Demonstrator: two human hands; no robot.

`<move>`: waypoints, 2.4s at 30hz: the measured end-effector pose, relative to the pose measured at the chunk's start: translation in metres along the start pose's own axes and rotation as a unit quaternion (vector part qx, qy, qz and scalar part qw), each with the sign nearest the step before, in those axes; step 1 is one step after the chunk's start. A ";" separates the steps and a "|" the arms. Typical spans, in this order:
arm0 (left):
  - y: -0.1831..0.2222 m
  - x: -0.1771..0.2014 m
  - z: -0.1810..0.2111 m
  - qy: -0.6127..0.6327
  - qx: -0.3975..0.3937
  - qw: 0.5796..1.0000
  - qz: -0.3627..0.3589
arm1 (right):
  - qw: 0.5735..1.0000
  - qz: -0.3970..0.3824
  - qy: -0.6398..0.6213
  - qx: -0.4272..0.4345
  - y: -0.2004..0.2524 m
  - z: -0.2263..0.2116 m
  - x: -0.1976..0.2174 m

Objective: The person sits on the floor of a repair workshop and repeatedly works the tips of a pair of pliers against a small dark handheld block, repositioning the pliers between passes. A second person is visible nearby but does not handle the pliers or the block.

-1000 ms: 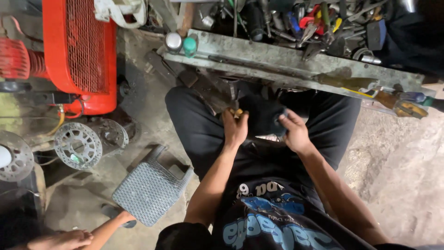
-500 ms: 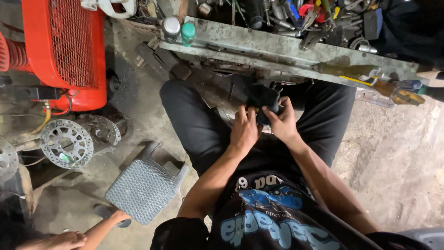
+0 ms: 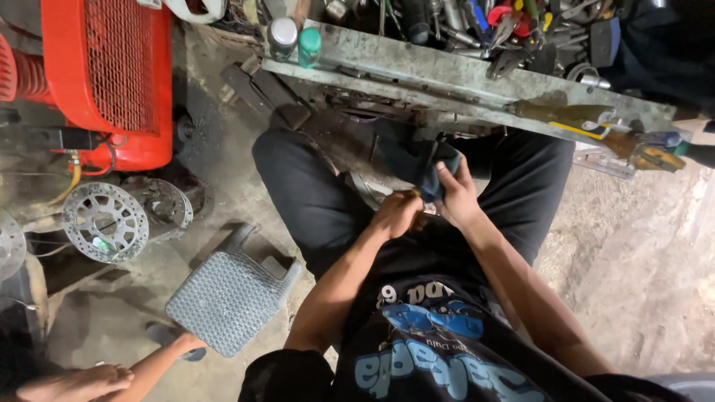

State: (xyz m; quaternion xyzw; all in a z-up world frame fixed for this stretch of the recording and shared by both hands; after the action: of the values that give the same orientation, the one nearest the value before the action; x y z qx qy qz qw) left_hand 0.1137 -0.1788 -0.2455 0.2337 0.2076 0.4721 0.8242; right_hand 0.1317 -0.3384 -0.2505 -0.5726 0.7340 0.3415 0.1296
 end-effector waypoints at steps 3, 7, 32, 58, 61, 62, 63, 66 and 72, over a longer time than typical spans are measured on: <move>-0.005 0.001 -0.015 0.132 0.040 0.989 -0.049 | 0.997 -0.043 0.053 -0.023 0.001 -0.003 -0.001; -0.005 0.000 -0.022 0.242 0.083 0.959 -0.120 | 0.993 -0.113 0.040 0.004 -0.002 -0.010 -0.001; 0.050 0.020 0.017 0.253 0.009 0.965 -0.062 | 0.998 -0.031 -0.050 0.023 0.001 -0.046 0.021; 0.017 0.028 -0.005 0.405 0.025 0.914 -0.034 | 0.907 0.040 0.355 0.223 0.022 -0.049 0.008; 0.006 0.026 -0.022 0.417 0.031 0.908 -0.004 | 0.880 -0.055 0.426 0.203 0.031 -0.056 -0.020; 0.006 0.025 -0.019 0.417 0.029 0.908 -0.004 | 0.879 -0.056 0.426 0.204 0.032 -0.061 -0.031; 0.007 0.026 -0.018 0.378 0.021 0.925 0.021 | 0.834 -0.136 0.494 0.204 0.035 -0.062 -0.046; 0.009 0.025 -0.023 0.297 0.006 0.953 0.054 | 0.760 -0.220 0.558 0.249 0.035 -0.055 -0.062; 0.014 0.026 -0.015 0.244 -0.001 0.968 0.053 | 0.738 -0.144 0.572 0.327 0.021 -0.052 -0.057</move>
State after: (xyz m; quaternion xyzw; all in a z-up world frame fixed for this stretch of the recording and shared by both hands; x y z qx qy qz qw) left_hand 0.1079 -0.1472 -0.2530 0.1214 0.3890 0.5584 0.7226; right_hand 0.1401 -0.3270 -0.1714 -0.6813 0.6451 -0.3345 -0.0879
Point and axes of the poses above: each hand's wrist, its own y-axis away from the middle knuckle, its own x-axis out of the back of the hand, z = x × y, the point moved 3 cm from there along -y, towards the middle knuckle, and after that the axes turned 2 degrees about x, right-handed, at the moved point
